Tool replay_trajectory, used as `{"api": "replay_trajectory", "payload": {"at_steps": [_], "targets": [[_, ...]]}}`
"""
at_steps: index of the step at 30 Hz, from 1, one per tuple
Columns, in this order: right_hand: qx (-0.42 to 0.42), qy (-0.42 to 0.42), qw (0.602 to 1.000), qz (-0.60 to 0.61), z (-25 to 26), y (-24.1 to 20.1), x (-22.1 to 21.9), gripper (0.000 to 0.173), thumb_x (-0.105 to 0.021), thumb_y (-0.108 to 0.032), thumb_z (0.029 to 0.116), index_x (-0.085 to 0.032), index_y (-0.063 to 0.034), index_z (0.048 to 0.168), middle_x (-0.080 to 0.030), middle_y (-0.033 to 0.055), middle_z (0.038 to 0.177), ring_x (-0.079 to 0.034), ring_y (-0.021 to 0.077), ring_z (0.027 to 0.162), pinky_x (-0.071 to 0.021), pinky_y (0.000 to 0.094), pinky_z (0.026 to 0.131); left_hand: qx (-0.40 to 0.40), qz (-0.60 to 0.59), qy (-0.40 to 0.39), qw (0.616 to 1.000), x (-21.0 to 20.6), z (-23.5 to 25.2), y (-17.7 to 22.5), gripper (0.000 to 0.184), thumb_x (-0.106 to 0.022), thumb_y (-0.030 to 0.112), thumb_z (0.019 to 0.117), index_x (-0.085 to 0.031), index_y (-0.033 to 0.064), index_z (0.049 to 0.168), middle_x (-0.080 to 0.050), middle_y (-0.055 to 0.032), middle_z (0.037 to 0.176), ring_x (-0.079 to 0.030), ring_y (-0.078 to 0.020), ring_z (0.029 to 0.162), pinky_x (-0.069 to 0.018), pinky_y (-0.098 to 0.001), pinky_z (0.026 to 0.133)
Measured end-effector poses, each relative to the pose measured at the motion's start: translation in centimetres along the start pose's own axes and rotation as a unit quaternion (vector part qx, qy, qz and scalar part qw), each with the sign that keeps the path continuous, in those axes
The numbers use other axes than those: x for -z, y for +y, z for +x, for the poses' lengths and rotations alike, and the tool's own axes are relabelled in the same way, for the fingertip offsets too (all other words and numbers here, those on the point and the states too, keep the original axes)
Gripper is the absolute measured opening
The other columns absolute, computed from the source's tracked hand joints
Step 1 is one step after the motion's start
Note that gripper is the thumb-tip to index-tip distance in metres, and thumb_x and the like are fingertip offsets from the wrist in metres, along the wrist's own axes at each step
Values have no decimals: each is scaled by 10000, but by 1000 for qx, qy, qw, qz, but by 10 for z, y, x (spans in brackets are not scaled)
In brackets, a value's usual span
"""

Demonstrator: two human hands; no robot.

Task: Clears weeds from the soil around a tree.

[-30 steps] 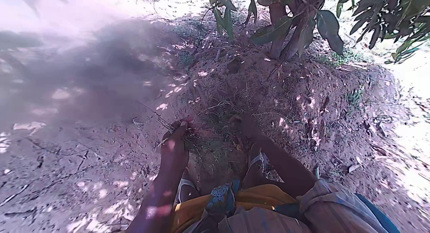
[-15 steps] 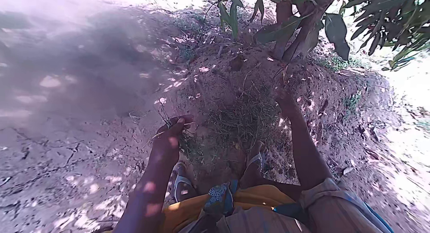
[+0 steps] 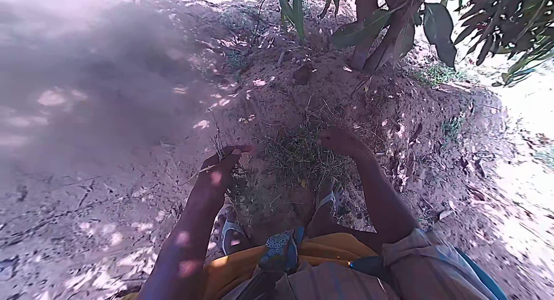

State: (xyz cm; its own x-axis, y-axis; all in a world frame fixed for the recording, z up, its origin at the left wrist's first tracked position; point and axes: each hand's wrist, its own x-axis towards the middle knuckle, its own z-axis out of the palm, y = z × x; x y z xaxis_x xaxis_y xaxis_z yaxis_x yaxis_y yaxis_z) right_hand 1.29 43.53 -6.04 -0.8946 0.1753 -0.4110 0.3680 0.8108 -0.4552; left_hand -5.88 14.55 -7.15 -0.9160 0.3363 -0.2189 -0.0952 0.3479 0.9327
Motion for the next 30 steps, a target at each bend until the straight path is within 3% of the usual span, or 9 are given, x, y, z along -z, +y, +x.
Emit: {"api": "replay_trajectory", "payload": {"at_steps": [3, 7, 9, 14, 17, 19, 21, 24, 30], "targets": [[-36, -82, 994, -56, 9, -7, -15, 341, -530, -234, 1077, -681, 10, 1262, -653, 264, 1272, -601, 433, 1226, -429, 646, 1028, -23, -26, 37, 999, -2, 0, -3, 274, -418, 149, 1076, -673, 84, 1153, -634, 70, 1003, -536, 33, 805, -429, -169, 739], [-74, -62, 995, -10, 21, 17, -40, 326, -576, -238, 1057, -687, 65, 1099, -671, 271, 1086, -644, 402, 1023, -478, 602, 908, -120, -4, 67, 991, -1, 2, -7, 327, -420, 176, 1051, -620, -18, 1221, -667, -83, 1261, -545, -62, 1220, -421, -287, 1024], [-38, 24, 995, 86, 16, 19, -23, 354, -543, -251, 1074, -670, 61, 965, -637, 196, 893, -595, 293, 812, -473, 516, 775, -157, 7, 86, 984, 1, 3, -7, 345, -412, 184, 1061, -593, -33, 1260, -680, -68, 1205, -562, -10, 1130, -432, -230, 962], [98, 208, 940, 254, -37, 3, 47, 287, -477, -144, 1060, -708, 8, 982, -755, 52, 965, -701, 71, 888, -556, 298, 863, -188, -11, 80, 979, -1, 0, -5, 348, -383, 159, 1058, -650, -30, 1178, -688, -61, 1200, -589, 30, 1056, -452, -208, 931], [170, 167, 891, 387, -36, 27, 43, 332, -378, -86, 1064, -699, -19, 1010, -795, 52, 1016, -768, 121, 922, -619, 296, 895, -193, -73, 53, 977, 0, 3, -8, 302, -374, 144, 1058, -645, 44, 1145, -730, 78, 973, -673, 38, 923, -542, -178, 864], [50, 159, 953, 255, -23, 35, 32, 296, -481, -148, 1078, -702, 3, 950, -740, 46, 924, -689, 98, 836, -557, 306, 799, -158, -124, 46, 979, -3, 2, -7, 286, -369, 135, 1050, -648, 101, 1102, -661, 136, 742, -679, 11, 722, -587, -198, 744], [-16, 133, 978, 157, -9, 29, 19, 353, -530, -212, 1082, -678, 57, 909, -644, 147, 865, -586, 219, 806, -453, 460, 784, -110, -178, 34, 977, -5, 1, -4, 277, -367, 120, 1060, -644, 128, 1055, -534, 141, 613, -608, -17, 587, -593, -244, 696], [93, 86, 957, 260, -6, 9, 5, 286, -486, -141, 1071, -705, 23, 987, -735, 54, 978, -677, 28, 854, -555, 238, 822, -31, -207, 30, 977, -10, -3, 2, 224, -441, 68, 1055, -659, 118, 1048, -457, 125, 565, -504, -6, 479, -542, -195, 560], [176, -1, 911, 374, 0, -21, -33, 295, -452, -97, 1069, -699, 43, 1151, -732, 106, 1167, -686, 79, 853, -561, 251, 765, 1, -216, 0, 976, -14, 1, -2, 259, -438, 29, 1049, -697, 44, 1062, -446, 107, 529, -452, -1, 442, -456, -154, 486]]}}
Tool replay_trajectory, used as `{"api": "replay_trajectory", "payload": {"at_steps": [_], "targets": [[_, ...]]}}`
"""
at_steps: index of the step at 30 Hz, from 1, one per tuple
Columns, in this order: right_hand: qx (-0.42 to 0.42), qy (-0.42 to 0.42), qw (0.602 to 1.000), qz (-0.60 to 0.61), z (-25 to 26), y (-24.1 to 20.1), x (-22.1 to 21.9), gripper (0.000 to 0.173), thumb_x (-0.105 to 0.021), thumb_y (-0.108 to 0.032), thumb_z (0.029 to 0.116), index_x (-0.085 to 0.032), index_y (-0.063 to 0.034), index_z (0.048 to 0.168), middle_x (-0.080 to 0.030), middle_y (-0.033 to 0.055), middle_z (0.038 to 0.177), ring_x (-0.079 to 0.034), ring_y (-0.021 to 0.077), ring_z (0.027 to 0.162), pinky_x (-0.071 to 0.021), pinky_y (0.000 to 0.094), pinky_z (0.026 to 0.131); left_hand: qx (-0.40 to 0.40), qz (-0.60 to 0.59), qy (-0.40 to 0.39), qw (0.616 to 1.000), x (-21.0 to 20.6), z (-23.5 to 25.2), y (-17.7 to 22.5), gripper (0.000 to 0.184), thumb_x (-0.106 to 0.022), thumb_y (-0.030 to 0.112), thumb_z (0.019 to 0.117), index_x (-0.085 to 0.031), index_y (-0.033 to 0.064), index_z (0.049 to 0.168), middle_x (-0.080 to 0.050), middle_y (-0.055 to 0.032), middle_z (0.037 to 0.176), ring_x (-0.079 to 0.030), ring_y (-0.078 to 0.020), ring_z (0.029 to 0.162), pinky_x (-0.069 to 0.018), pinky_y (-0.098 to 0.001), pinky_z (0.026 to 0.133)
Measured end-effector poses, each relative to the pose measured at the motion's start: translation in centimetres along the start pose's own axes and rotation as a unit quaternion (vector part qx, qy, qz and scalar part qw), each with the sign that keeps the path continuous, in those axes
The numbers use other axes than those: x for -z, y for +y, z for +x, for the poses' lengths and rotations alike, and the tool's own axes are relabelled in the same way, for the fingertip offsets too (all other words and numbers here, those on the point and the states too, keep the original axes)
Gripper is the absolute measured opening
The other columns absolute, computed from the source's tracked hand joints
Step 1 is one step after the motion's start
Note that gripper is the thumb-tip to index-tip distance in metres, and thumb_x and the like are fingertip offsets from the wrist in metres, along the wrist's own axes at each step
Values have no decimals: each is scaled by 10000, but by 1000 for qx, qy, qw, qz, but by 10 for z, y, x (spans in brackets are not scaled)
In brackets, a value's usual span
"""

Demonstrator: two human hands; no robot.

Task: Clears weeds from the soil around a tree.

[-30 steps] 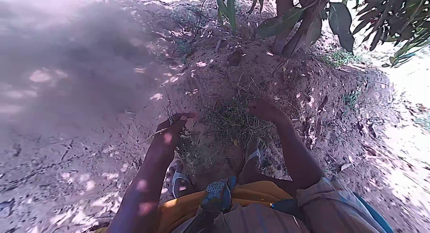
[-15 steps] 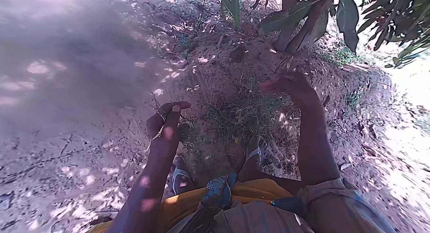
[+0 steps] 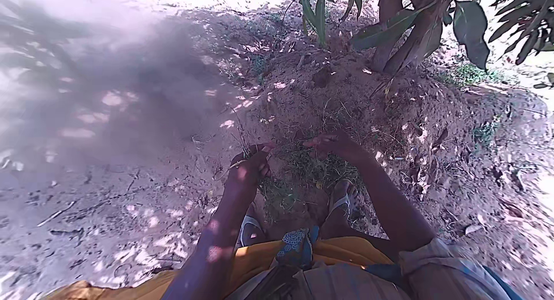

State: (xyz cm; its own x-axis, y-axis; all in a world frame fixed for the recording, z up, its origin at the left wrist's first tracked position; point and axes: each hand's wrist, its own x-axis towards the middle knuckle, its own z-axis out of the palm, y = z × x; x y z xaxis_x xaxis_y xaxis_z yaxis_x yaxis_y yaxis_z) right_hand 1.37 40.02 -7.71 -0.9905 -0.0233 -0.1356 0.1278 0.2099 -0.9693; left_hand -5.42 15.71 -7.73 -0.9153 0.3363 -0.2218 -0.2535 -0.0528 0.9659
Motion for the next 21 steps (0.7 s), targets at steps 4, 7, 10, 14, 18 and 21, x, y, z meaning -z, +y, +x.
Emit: {"api": "replay_trajectory", "payload": {"at_steps": [4, 7, 10, 14, 18, 21], "targets": [[2, -5, 999, -33, 10, 13, -28, 239, -544, -72, 1043, -706, 18, 1193, -730, 95, 1111, -668, 78, 832, -561, 250, 767, -53, 77, 20, 995, 4, -1, 4, 199, -485, 70, 1049, -684, 71, 1048, -466, 102, 592, -454, 2, 486, -441, -146, 512], [12, 9, 992, -123, 8, 6, -42, 239, -533, -19, 1028, -727, -9, 1168, -728, 104, 1151, -676, 122, 906, -551, 311, 841, -92, 174, 59, 979, 13, 0, 17, 192, -504, 140, 1064, -678, 60, 1081, -517, 77, 696, -418, 19, 518, -357, -136, 498], [39, 47, 980, -188, 5, -3, -46, 256, -518, 7, 1022, -758, -14, 1111, -739, 110, 1132, -673, 169, 948, -526, 362, 866, -83, 261, 77, 959, 29, 2, 30, 180, -537, 178, 1057, -665, 54, 1085, -568, 47, 781, -421, 14, 562, -358, -162, 543], [72, 87, 977, -183, 7, 0, -40, 271, -500, 14, 1012, -765, -18, 1064, -746, 97, 1066, -654, 141, 864, -523, 342, 799, -57, 319, 49, 945, 43, 3, 34, 181, -594, 217, 1038, -681, 59, 1045, -568, 45, 746, -417, -1, 567, -351, -191, 554], [59, 84, 986, -129, 6, -8, -43, 243, -520, -16, 1027, -758, -16, 1076, -748, 84, 1092, -655, 85, 866, -526, 287, 800, -58, 312, -41, 947, 34, 1, 25, 237, -649, 192, 1002, -690, 56, 1191, -648, 8, 875, -508, -17, 693, -432, -226, 672], [41, 58, 996, -60, 3, -14, -52, 238, -504, -9, 1027, -735, 16, 1077, -736, 82, 1071, -646, 34, 847, -528, 221, 786, -48, 273, -90, 957, 22, 1, 11, 271, -635, 187, 1004, -664, 37, 1228, -628, 38, 876, -484, 27, 657, -416, -165, 630]]}}
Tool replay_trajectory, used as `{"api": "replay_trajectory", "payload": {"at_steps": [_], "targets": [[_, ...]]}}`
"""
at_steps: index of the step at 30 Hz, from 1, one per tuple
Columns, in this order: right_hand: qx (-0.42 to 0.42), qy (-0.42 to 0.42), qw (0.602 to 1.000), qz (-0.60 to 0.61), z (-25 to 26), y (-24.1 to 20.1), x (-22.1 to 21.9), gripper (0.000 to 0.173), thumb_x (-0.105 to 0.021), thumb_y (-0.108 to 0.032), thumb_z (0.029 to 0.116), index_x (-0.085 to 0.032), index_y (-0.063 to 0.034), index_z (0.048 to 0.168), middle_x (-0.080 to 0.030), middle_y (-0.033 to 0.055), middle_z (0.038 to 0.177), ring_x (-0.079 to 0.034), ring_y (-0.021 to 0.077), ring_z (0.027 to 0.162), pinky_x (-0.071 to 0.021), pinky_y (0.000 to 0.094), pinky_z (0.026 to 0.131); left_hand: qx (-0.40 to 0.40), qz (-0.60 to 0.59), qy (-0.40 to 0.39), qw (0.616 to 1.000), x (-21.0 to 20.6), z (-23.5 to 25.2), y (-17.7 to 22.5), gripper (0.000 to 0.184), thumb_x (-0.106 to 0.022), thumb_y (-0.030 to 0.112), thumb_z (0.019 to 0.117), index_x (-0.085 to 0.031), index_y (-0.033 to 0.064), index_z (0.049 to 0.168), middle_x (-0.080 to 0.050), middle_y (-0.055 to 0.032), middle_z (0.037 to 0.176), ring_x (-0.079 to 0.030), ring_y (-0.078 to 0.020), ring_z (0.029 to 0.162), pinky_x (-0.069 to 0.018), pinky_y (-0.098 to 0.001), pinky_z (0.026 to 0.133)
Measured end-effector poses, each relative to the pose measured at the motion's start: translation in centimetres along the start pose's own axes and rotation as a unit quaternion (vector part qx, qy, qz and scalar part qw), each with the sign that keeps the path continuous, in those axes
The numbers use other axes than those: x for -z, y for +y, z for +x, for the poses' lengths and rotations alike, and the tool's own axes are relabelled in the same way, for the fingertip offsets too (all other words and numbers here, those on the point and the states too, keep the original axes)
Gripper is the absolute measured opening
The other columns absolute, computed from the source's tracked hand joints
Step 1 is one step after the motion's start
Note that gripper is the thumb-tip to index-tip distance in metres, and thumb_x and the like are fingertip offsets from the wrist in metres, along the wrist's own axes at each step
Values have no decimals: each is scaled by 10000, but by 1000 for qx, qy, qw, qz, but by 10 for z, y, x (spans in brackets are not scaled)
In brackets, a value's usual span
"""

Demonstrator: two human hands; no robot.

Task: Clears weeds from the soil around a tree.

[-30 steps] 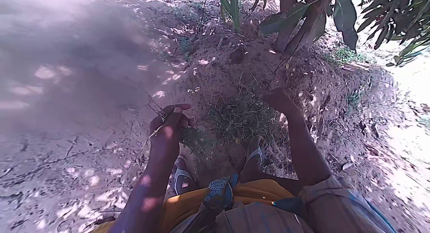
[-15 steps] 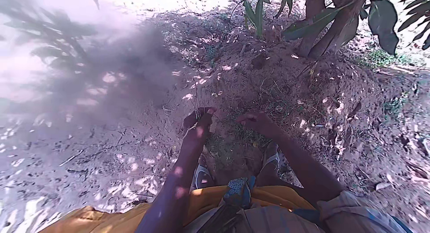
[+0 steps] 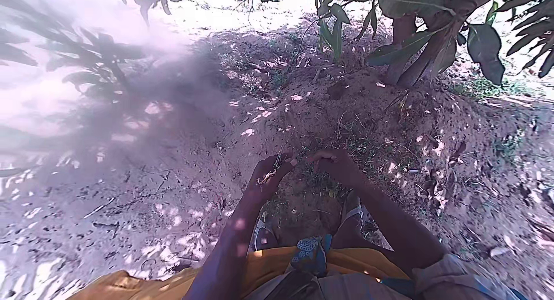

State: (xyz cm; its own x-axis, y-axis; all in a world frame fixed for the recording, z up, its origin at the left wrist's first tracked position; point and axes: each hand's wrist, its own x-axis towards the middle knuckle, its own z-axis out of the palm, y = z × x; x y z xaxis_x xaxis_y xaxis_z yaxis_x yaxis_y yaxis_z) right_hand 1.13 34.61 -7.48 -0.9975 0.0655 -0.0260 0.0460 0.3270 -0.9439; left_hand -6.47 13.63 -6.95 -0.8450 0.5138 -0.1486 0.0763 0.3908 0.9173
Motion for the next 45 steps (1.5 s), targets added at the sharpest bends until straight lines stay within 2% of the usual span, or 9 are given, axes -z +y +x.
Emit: {"api": "replay_trajectory", "payload": {"at_steps": [9, 16, 19, 22, 26, 30, 34, 40, 45], "targets": [[1, -9, 993, 121, 2, 5, 4, 233, -481, 10, 1026, -709, 28, 1071, -746, 58, 1040, -662, 31, 781, -548, 206, 754, 3, -19, -90, 996, -10, 3, -2, 67, -594, 125, 1002, -642, 79, 992, -608, 116, 770, -488, 75, 601, -411, -113, 578], [-48, 110, 961, -249, 0, 5, 60, 257, -479, -60, 1073, -726, -34, 1143, -717, 179, 923, -675, 302, 727, -549, 502, 700, 40, -51, -10, 998, 6, 4, -1, 184, -506, 61, 1038, -673, 47, 959, -579, 86, 680, -473, 28, 543, -404, -131, 536], [-99, 176, 916, -346, -10, 11, 91, 283, -536, -94, 1050, -663, -19, 1291, -519, 276, 1465, -530, 499, 1292, -432, 681, 1018, 49, -125, 21, 991, 7, 2, 4, 244, -478, 2, 1033, -686, 49, 913, -625, 70, 682, -511, 11, 545, -438, -131, 539], [-121, 173, 915, -343, -7, 0, 106, 347, -548, -187, 1058, -624, -20, 1352, -373, 252, 1601, -356, 487, 1455, -330, 675, 1114, 39, -180, -11, 983, 6, 4, 5, 258, -449, -7, 1030, -670, 52, 911, -641, 46, 708, -533, 1, 554, -456, -134, 540], [38, 94, 976, -191, -10, -20, 65, 324, -574, -164, 1053, -643, -15, 1332, -619, 163, 1411, -589, 314, 1288, -463, 503, 1060, 22, -194, -73, 978, -2, 2, 8, 287, -416, 23, 1005, -677, 97, 910, -656, 77, 731, -547, 19, 572, -469, -125, 556], [83, 31, 996, -29, -8, -21, 4, 314, -608, -123, 1016, -680, -7, 1299, -554, 150, 1488, -522, 265, 1366, -423, 443, 1123, 31, -210, -111, 971, -12, -1, 9, 247, -463, 11, 980, -673, 108, 894, -691, 70, 758, -576, 26, 586, -484, -122, 560], [89, 123, 985, 83, -10, -15, -32, 211, -625, -98, 1001, -740, 39, 1112, -665, 149, 1274, -644, 131, 1010, -533, 281, 858, 55, -185, -127, 973, -22, -6, 13, 235, -497, 15, 987, -656, 133, 860, -616, 104, 666, -549, 22, 556, -485, -136, 559], [95, 340, 897, 266, 2, -16, 45, 210, -426, -76, 1084, -612, -43, 994, -757, 12, 893, -737, 83, 831, -611, 253, 780, 24, -202, -61, 977, -11, -2, 6, 264, -448, 15, 1003, -707, 58, 1032, -570, 92, 677, -522, 7, 557, -475, -136, 557], [50, 195, 973, 109, -8, -31, 53, 222, -482, -79, 1063, -681, 19, 1084, -642, -32, 730, -583, 18, 591, -514, 182, 572, 31, -215, -41, 975, -12, 1, 3, 262, -458, 8, 1011, -712, 41, 1067, -577, 78, 665, -521, 7, 549, -466, -134, 548]]}}
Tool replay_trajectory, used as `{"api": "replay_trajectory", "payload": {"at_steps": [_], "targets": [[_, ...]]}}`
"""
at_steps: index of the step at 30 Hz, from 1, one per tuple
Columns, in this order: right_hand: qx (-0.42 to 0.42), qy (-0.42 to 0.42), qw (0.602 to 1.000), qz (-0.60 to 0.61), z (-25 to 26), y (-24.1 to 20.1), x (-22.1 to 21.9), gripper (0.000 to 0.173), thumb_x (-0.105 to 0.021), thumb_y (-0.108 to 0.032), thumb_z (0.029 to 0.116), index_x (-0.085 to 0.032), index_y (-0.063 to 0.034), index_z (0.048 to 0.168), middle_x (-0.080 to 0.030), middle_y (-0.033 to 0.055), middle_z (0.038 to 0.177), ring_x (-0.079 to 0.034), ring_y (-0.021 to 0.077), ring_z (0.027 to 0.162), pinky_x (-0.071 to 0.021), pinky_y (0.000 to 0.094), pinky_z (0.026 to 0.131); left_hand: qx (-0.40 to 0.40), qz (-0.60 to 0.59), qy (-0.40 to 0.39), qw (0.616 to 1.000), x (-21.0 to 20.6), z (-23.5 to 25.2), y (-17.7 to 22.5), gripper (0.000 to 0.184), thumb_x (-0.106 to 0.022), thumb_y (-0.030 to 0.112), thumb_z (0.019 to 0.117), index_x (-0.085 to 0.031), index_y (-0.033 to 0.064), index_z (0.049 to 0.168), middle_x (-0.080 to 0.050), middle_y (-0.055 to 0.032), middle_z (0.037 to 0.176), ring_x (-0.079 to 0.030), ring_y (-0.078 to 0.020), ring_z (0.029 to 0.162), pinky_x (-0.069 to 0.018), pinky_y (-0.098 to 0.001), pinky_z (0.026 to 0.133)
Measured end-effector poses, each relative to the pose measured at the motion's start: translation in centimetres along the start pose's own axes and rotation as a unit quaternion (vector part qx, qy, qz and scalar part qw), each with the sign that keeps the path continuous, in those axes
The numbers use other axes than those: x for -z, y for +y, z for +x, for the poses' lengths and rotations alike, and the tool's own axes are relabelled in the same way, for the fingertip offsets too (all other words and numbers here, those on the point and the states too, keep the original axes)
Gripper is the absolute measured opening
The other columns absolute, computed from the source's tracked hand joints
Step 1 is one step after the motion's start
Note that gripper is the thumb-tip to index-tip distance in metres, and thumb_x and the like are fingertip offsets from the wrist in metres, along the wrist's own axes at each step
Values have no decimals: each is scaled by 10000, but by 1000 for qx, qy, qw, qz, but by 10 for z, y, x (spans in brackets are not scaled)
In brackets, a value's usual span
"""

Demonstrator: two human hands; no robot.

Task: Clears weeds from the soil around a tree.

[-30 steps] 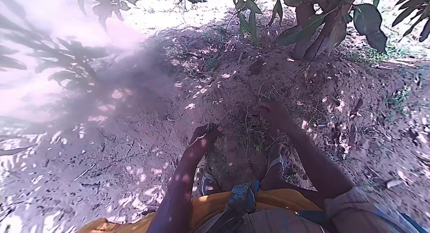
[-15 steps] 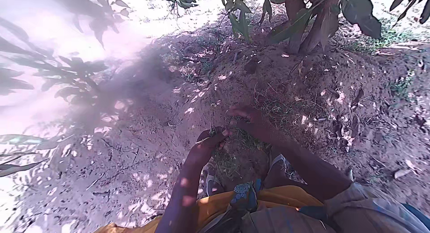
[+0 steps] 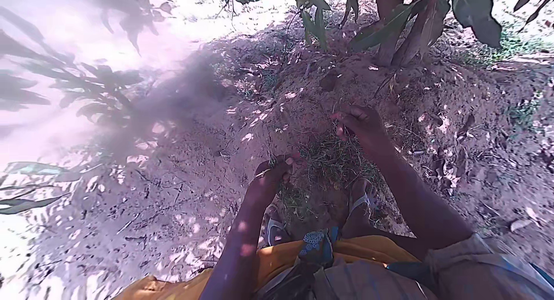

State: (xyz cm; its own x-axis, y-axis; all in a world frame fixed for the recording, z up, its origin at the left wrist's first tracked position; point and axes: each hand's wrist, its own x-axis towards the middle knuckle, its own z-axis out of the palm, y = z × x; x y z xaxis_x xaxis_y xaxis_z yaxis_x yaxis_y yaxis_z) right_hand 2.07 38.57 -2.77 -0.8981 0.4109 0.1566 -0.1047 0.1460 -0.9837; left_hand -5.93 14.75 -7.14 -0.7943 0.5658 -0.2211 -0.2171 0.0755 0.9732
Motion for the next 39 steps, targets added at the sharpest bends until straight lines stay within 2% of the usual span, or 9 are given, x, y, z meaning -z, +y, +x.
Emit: {"api": "replay_trajectory", "payload": {"at_steps": [5, 9, 17, 22, 25, 28, 31, 34, 39], "targets": [[29, -114, 984, -136, -35, 16, -62, 259, -531, -90, 1054, -726, 24, 1181, -724, 156, 1101, -676, 206, 971, -532, 372, 862, -8, -27, 32, 999, -9, -2, 4, 245, -437, 3, 1038, -679, 33, 1021, -658, 33, 719, -607, -25, 593, -519, -152, 576], [9, -126, 982, -144, -48, 31, -82, 337, -474, -76, 1057, -692, -8, 1306, -734, 193, 1114, -676, 268, 1056, -501, 409, 953, 29, -86, 86, 992, -19, -2, 8, 207, -409, -4, 1066, -575, 53, 957, -697, -5, 741, -671, -61, 611, -573, -188, 601], [-61, -142, 984, -88, -40, 34, -81, 321, -479, -83, 1072, -671, 31, 1302, -729, 165, 1113, -667, 138, 998, -505, 282, 913, 42, -195, 139, 970, -20, 1, 3, 142, -445, -42, 1046, -583, -6, 1045, -728, -63, 836, -726, -122, 707, -619, -244, 684], [-108, -157, 975, -111, -30, 34, -72, 316, -502, -56, 1059, -670, -3, 1321, -695, 175, 1212, -651, 185, 1084, -497, 319, 966, 39, -187, 95, 977, -17, 1, -1, 218, -446, -117, 1005, -588, -40, 1151, -727, -82, 936, -735, -147, 822, -619, -263, 779], [-82, -91, 985, -120, -24, 37, -60, 317, -492, -18, 1049, -685, -4, 1300, -691, 159, 1109, -632, 199, 954, -504, 348, 861, 26, -162, 69, 984, -14, 1, -2, 256, -440, -128, 988, -600, -23, 1158, -717, -59, 915, -712, -123, 789, -601, -236, 731], [-69, -4, 997, 18, -16, 35, -47, 280, -512, -24, 1050, -666, 30, 1279, -690, 71, 927, -612, 82, 747, -512, 235, 701, 20, -142, 102, 984, -13, 2, -3, 269, -415, -91, 1012, -635, -7, 1140, -661, -16, 829, -646, -81, 688, -563, -204, 652], [-95, -14, 983, 156, -18, 28, -49, 320, -530, 46, 1018, -564, 33, 1336, -700, 67, 876, -691, 92, 717, -597, 245, 711, 14, -176, 150, 973, -17, 3, -5, 253, -386, -47, 1047, -633, 8, 1059, -669, -12, 794, -671, -98, 706, -584, -236, 694], [-168, -42, 971, 165, -30, 32, -69, 242, -571, 51, 998, -520, 47, 1235, -682, 91, 863, -684, 108, 734, -582, 260, 738, -20, -198, 139, 970, -26, 2, -11, 238, -314, 23, 1088, -550, 57, 1093, -737, -56, 952, -740, -165, 885, -614, -316, 805], [-220, -41, 968, 111, -47, 49, -95, 84, -628, 34, 970, -603, 60, 1046, -625, 47, 837, -546, 36, 764, -459, 211, 744, -34, -177, 117, 977, -48, -5, -26, 255, -296, 95, 1101, -487, 84, 1270, -739, -37, 1070, -719, -119, 992, -583, -278, 864]]}}
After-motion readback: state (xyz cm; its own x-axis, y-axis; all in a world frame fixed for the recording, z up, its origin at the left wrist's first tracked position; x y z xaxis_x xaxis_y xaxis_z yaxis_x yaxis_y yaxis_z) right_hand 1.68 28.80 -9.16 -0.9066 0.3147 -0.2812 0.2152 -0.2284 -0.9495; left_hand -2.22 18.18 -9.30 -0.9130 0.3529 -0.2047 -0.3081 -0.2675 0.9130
